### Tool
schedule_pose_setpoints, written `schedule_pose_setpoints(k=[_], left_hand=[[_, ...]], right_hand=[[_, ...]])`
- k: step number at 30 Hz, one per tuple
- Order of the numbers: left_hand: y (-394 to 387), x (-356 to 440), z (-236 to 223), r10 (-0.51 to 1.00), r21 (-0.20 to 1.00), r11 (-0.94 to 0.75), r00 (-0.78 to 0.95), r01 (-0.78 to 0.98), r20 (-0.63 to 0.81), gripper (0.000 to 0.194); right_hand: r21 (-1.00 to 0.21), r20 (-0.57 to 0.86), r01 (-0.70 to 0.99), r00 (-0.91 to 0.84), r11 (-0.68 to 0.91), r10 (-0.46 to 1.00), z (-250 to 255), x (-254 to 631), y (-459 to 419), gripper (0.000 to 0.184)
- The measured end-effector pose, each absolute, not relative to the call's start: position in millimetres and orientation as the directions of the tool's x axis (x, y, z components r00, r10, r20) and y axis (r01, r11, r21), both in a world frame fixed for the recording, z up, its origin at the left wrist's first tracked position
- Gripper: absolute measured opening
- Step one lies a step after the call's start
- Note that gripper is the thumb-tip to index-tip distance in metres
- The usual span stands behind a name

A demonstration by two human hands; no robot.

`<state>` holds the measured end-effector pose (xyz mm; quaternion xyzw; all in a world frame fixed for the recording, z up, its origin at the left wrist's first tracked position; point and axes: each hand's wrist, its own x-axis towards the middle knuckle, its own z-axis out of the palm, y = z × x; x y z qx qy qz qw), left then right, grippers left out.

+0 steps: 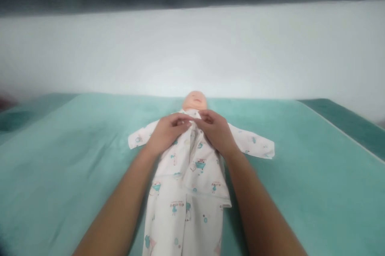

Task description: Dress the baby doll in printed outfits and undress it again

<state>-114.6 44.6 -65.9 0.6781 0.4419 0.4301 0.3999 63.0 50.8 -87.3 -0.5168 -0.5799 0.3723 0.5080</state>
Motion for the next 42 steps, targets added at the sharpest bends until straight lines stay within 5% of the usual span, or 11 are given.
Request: schedule_pose_setpoints(k=[6,10,12,19,29,31,38,42], left_hand=[[50.0,-117.3,-76.5,0.976,0.986,-0.160,0.141,-0.045,0.164,0.018],[55.4,-116.4,-82.7,0.917,0.906,-0.380,-0.054,0.188,0.396,0.022],[58.6,-116.3,-84.6,0.877,0.834,-0.454,-0.011,0.314,0.481,0.024],[62.9,-117.5,-88.3,0.888,0.780,-0.449,0.122,0.437,0.443,0.024],[59.4,-117.6,-83.8,0.945,0.921,-0.247,-0.136,0.300,0.298,0.018],[60.7,-121.4,-83.3,0.964,0.960,-0.215,-0.117,0.178,0.238,0.006],[60.4,-130.8,-82.2,0.995,0.946,-0.063,0.059,-0.318,0.086,0.040],[59.6,-126.4,-78.4,0.989,0.969,-0.062,0.117,-0.240,0.093,0.028]], right_hand=[[-0.970,0.180,0.174,0.031,0.172,0.983,-87.5,64.9,47.5,0.037],[-0.965,0.199,0.188,0.063,0.184,0.978,-88.9,64.5,46.5,0.038],[-0.963,0.201,0.201,0.078,0.182,0.976,-89.5,64.1,46.2,0.037],[-0.964,0.192,0.203,0.090,0.170,0.977,-91.8,61.9,46.1,0.033],[-0.948,0.243,0.236,0.107,0.213,0.964,-92.1,60.5,46.7,0.030],[-0.951,0.240,0.225,0.106,0.212,0.965,-92.3,60.3,46.7,0.030],[-0.962,0.219,0.192,0.112,0.195,0.969,-90.8,60.5,45.8,0.034],[-0.970,0.202,0.157,0.094,0.185,0.975,-90.0,59.9,45.3,0.034]])
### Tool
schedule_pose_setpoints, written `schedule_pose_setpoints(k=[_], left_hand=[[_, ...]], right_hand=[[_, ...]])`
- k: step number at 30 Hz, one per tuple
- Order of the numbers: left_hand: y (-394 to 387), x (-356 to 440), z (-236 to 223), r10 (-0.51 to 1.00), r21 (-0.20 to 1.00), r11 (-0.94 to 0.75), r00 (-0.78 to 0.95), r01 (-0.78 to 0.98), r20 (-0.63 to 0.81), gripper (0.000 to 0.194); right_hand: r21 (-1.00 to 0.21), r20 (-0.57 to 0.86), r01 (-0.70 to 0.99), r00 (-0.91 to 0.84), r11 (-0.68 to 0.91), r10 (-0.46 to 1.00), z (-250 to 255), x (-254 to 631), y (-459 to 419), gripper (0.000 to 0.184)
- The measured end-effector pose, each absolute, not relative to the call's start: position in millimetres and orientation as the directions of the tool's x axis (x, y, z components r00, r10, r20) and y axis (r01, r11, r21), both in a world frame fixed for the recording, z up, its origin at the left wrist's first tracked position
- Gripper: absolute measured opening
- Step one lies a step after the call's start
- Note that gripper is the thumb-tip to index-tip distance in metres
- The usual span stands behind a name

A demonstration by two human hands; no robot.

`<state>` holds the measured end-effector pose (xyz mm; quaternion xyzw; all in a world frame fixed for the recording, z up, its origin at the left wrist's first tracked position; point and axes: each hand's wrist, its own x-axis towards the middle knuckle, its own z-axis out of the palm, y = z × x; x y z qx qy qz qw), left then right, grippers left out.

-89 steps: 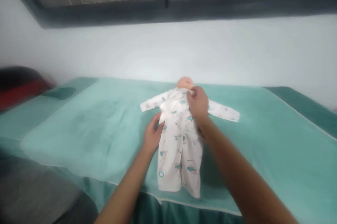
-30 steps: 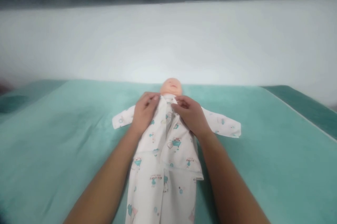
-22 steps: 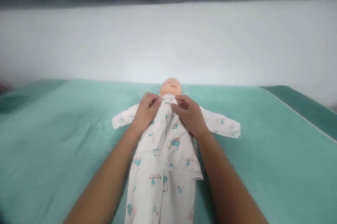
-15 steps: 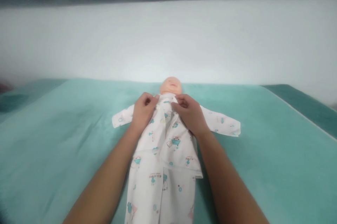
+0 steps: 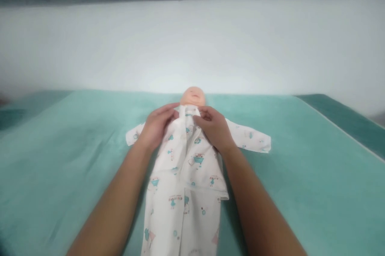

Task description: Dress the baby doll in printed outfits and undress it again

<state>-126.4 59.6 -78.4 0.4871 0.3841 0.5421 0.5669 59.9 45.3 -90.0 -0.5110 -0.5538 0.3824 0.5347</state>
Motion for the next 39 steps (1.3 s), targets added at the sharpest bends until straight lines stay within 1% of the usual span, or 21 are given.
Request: schedule_pose_setpoints(k=[2,4,7,9,11,12,15,18,20,22,25,29,32,34,37,39], left_hand=[[61.7,-123.5,-77.0,0.992,0.988,-0.095,0.073,-0.119,0.104,0.025],[65.2,-120.7,-76.5,0.989,0.990,-0.138,0.052,0.016,0.137,0.030],[70.3,-116.9,-76.7,0.979,0.957,-0.202,0.069,0.209,0.191,0.027],[72.3,-114.2,-77.4,0.980,0.932,-0.201,0.062,0.301,0.191,0.023],[73.5,-111.6,-79.0,0.981,0.914,-0.191,0.042,0.357,0.189,0.021],[74.2,-110.5,-80.4,0.977,0.903,-0.207,0.030,0.376,0.211,0.019],[77.6,-108.0,-86.5,0.931,0.847,-0.340,0.020,0.409,0.364,0.012],[81.1,-107.2,-93.1,0.858,0.763,-0.467,0.019,0.447,0.514,0.011],[82.0,-107.3,-95.5,0.823,0.710,-0.509,0.033,0.486,0.568,0.012],[81.9,-107.7,-95.9,0.816,0.683,-0.520,0.062,0.512,0.575,0.013],[81.6,-108.7,-94.7,0.836,0.700,-0.504,0.083,0.506,0.542,0.011],[82.3,-111.2,-92.2,0.888,0.807,-0.451,0.104,0.380,0.447,0.019],[82.5,-112.9,-89.6,0.923,0.889,-0.384,0.095,0.250,0.372,0.023],[82.6,-113.3,-88.1,0.933,0.913,-0.360,0.071,0.192,0.353,0.024],[83.4,-112.7,-87.4,0.940,0.927,-0.341,0.043,0.154,0.339,0.025],[84.3,-112.0,-88.1,0.943,0.931,-0.333,0.039,0.148,0.331,0.021]], right_hand=[[-0.970,0.201,0.156,0.088,0.186,0.976,-89.3,58.9,45.7,0.033],[-0.970,0.198,0.160,0.081,0.183,0.977,-88.0,58.0,46.5,0.033],[-0.973,0.173,0.163,0.037,0.165,0.984,-84.8,57.8,48.2,0.032],[-0.974,0.157,0.167,0.007,0.154,0.988,-82.7,58.3,49.1,0.032],[-0.973,0.153,0.172,-0.006,0.152,0.988,-81.6,58.9,49.7,0.033],[-0.972,0.157,0.176,-0.006,0.155,0.988,-81.5,59.1,50.0,0.033],[-0.963,0.180,0.204,0.008,0.174,0.984,-82.4,58.6,51.2,0.032],[-0.955,0.197,0.232,0.036,0.184,0.980,-84.3,57.4,52.8,0.030],[-0.954,0.204,0.237,0.072,0.182,0.976,-85.4,56.6,53.3,0.029],[-0.951,0.205,0.258,0.122,0.168,0.971,-86.3,55.9,53.0,0.029],[-0.930,0.235,0.327,0.183,0.167,0.955,-86.8,54.1,51.6,0.030],[-0.887,0.341,0.392,0.198,0.244,0.919,-82.4,50.6,54.6,0.025],[-0.888,0.304,0.406,0.168,0.215,0.938,-74.6,47.7,62.9,0.023],[-0.889,0.272,0.414,0.129,0.197,0.954,-70.3,45.5,68.7,0.022],[-0.869,0.281,0.451,0.113,0.203,0.953,-69.7,42.7,72.5,0.022],[-0.859,0.293,0.469,0.116,0.208,0.949,-71.9,42.1,71.6,0.023]])
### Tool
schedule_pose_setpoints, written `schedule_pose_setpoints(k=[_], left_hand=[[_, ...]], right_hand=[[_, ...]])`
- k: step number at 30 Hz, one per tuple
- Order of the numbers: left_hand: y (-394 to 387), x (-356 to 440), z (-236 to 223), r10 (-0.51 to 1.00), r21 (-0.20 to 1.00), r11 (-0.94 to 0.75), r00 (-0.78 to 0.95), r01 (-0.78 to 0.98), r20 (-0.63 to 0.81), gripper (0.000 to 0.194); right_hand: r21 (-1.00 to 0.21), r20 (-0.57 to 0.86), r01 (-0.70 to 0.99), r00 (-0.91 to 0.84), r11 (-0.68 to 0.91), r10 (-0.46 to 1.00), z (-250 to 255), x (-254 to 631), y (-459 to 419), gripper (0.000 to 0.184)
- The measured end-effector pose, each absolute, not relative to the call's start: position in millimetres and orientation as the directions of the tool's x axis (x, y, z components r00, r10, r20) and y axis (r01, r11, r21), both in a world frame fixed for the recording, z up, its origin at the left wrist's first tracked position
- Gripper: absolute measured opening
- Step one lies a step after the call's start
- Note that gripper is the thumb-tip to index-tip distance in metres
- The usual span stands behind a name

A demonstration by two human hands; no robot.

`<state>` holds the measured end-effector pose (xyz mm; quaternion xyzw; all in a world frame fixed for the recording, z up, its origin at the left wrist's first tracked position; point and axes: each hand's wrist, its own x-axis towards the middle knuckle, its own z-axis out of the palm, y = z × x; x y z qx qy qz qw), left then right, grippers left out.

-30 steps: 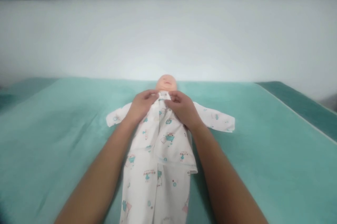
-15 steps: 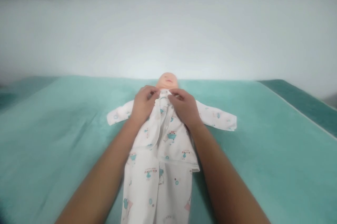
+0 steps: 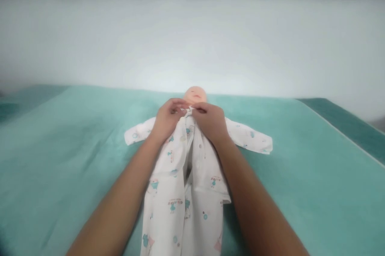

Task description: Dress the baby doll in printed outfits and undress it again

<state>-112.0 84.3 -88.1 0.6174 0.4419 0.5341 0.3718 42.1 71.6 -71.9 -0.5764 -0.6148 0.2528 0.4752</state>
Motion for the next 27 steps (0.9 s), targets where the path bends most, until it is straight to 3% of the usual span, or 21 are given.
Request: schedule_pose_setpoints(k=[21,27], left_hand=[[81.7,-118.1,-86.5,0.942,0.881,-0.332,0.065,0.338,0.330,0.012],[79.1,-116.5,-84.0,0.956,0.915,-0.287,0.025,0.285,0.292,0.009]], right_hand=[[-0.834,0.310,0.489,0.032,0.255,0.950,-73.2,47.3,69.4,0.018],[-0.827,0.321,0.498,0.039,0.260,0.946,-73.0,46.5,68.2,0.019]])
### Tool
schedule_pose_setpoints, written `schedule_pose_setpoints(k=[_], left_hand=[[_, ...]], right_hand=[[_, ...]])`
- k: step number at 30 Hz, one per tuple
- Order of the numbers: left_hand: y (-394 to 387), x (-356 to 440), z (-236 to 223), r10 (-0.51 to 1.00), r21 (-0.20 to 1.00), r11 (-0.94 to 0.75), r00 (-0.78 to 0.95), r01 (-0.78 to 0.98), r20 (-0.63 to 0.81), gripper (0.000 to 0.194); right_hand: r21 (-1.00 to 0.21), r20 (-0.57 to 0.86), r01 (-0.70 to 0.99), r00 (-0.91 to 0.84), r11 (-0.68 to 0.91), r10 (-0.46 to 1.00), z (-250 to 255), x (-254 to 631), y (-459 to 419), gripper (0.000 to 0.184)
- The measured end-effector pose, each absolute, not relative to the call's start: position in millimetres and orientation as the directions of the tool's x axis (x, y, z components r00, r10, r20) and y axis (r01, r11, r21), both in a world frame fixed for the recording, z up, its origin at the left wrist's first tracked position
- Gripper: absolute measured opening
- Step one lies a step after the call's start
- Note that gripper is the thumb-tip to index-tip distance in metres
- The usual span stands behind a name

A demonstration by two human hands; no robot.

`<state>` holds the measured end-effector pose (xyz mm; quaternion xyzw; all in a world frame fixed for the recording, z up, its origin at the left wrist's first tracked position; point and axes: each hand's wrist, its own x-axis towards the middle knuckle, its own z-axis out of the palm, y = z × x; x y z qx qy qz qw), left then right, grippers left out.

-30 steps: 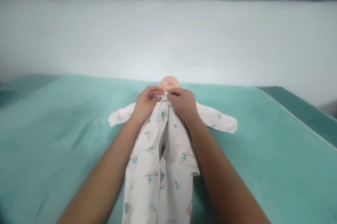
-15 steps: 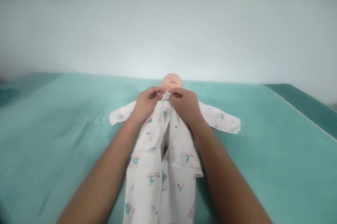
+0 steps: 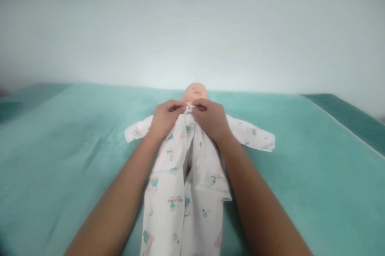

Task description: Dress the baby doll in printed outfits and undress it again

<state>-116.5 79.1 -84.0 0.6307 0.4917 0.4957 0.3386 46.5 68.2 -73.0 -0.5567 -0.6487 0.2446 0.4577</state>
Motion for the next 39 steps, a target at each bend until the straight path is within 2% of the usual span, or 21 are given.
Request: schedule_pose_setpoints(k=[5,15,28,35,39], left_hand=[[76.7,-115.5,-81.4,0.965,0.935,-0.259,0.020,0.241,0.262,0.009],[80.8,-117.6,-87.1,0.954,0.926,-0.300,0.061,0.230,0.294,0.012],[81.2,-115.7,-88.9,0.957,0.945,-0.290,0.058,0.154,0.284,0.025],[80.4,-115.3,-88.9,0.915,0.877,-0.402,0.124,0.263,0.383,0.026],[81.5,-116.8,-91.0,0.888,0.808,-0.455,0.113,0.374,0.447,0.027]], right_hand=[[-0.829,0.326,0.497,0.056,0.257,0.944,-74.8,46.5,68.9,0.019],[-0.837,0.301,0.495,0.061,0.233,0.952,-75.1,45.0,67.5,0.022],[-0.802,0.319,0.518,-0.048,0.297,0.947,-72.7,44.5,67.9,0.025],[-0.755,0.371,0.548,-0.096,0.360,0.924,-76.4,46.2,69.0,0.028],[-0.734,0.424,0.525,-0.140,0.430,0.895,-76.2,46.5,67.4,0.015]])
